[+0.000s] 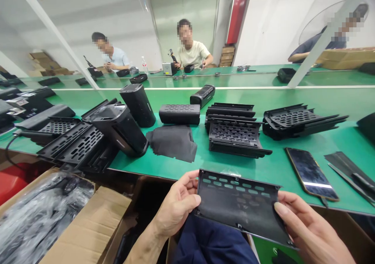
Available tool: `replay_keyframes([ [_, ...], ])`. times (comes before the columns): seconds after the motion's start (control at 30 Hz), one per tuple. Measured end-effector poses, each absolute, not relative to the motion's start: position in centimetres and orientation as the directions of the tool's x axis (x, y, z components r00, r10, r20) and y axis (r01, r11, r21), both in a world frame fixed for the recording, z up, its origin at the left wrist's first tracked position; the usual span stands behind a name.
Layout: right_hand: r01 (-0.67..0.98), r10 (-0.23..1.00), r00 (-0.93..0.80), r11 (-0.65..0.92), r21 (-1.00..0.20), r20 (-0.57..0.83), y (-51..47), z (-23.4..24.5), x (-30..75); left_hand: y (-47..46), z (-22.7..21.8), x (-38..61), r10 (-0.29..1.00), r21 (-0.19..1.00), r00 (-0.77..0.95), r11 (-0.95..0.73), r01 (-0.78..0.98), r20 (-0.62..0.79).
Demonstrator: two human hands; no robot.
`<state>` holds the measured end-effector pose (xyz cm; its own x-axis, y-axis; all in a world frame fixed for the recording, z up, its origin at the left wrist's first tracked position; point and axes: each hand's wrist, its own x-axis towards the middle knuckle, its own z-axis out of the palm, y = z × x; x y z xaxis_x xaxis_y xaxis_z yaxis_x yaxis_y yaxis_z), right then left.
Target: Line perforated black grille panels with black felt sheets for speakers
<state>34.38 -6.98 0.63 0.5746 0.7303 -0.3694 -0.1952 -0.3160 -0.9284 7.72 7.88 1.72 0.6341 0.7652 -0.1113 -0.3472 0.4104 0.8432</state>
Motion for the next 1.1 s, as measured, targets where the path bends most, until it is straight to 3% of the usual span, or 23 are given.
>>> replay_keyframes([
  [0.47,-0.306,0.791,0.472,-0.267,-0.914,-0.389,-6.7,0.4,34.1,7.6,2.5,7.8,0.751,0.816,0.657,0.420,-0.398,-0.067],
  [1.1,-0.408,0.776,0.516,-0.148,-0.901,-0.361,-5.7,3.9,31.3,7.3,1.9,7.0,0.779,0.811,0.607,0.452,-0.371,-0.157],
])
